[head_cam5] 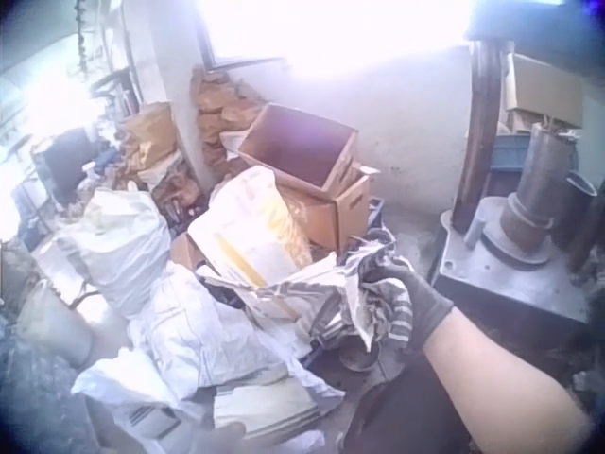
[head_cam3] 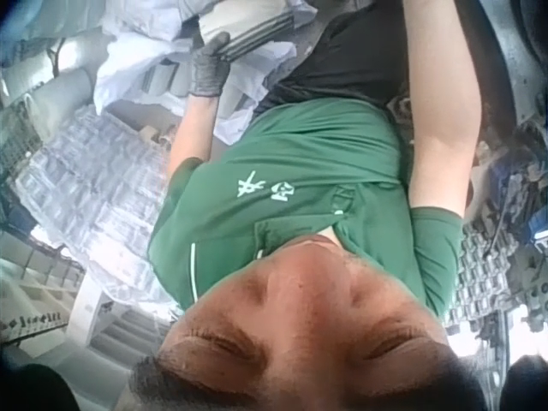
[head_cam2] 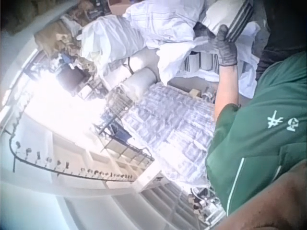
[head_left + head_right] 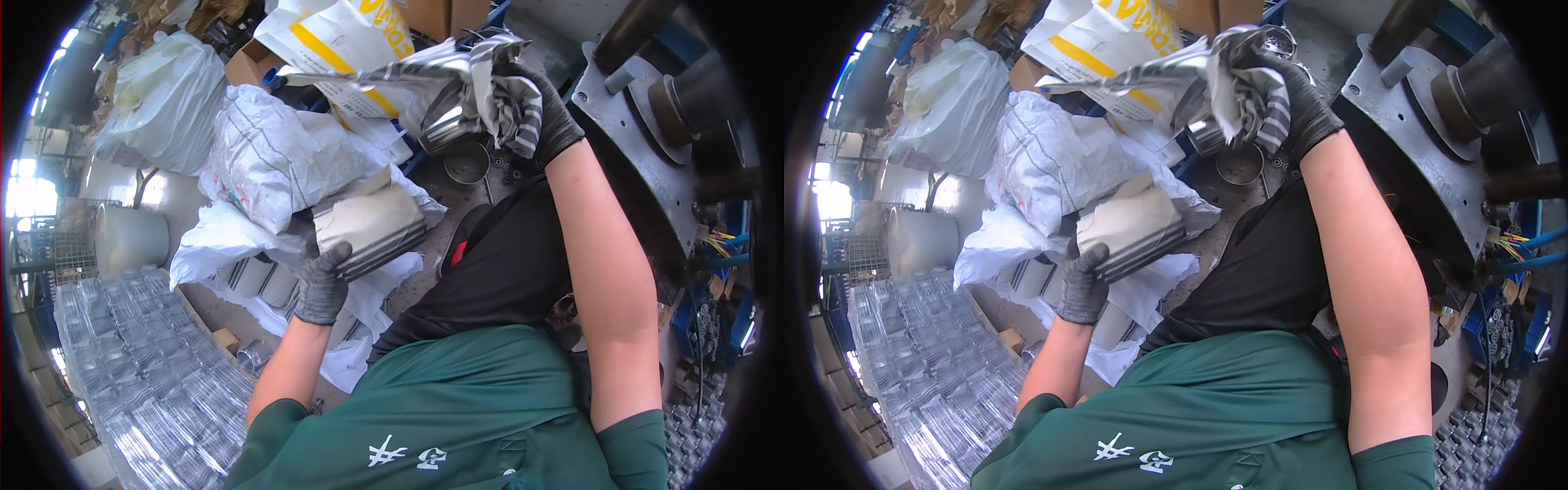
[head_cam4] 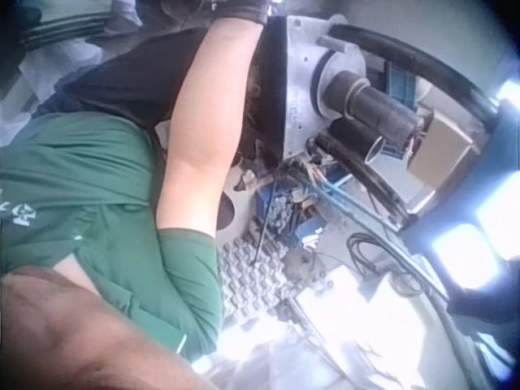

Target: Manually assemble and align stator winding components into a metal housing using industrial machinery and tools.

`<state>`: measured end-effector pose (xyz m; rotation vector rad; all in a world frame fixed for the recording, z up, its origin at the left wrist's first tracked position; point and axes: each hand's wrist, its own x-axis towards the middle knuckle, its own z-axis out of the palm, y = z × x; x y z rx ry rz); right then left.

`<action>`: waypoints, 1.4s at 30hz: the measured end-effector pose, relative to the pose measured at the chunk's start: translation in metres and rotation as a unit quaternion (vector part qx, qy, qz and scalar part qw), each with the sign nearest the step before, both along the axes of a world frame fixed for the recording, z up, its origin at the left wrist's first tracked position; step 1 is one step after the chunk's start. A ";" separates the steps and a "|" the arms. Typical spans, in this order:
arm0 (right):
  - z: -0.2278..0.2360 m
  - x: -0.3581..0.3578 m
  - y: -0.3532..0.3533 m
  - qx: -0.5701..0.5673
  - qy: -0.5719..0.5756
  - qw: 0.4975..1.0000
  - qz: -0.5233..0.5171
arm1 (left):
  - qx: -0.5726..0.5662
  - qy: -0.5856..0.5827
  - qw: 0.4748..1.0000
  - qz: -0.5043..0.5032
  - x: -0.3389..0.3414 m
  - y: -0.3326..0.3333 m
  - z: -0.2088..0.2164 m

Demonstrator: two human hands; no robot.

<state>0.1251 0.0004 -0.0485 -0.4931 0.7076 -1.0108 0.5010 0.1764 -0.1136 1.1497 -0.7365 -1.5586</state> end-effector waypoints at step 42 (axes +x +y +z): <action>-0.058 0.098 0.019 -0.309 0.531 0.737 0.281 | -0.302 -0.283 0.874 -0.254 -0.096 -0.093 -0.184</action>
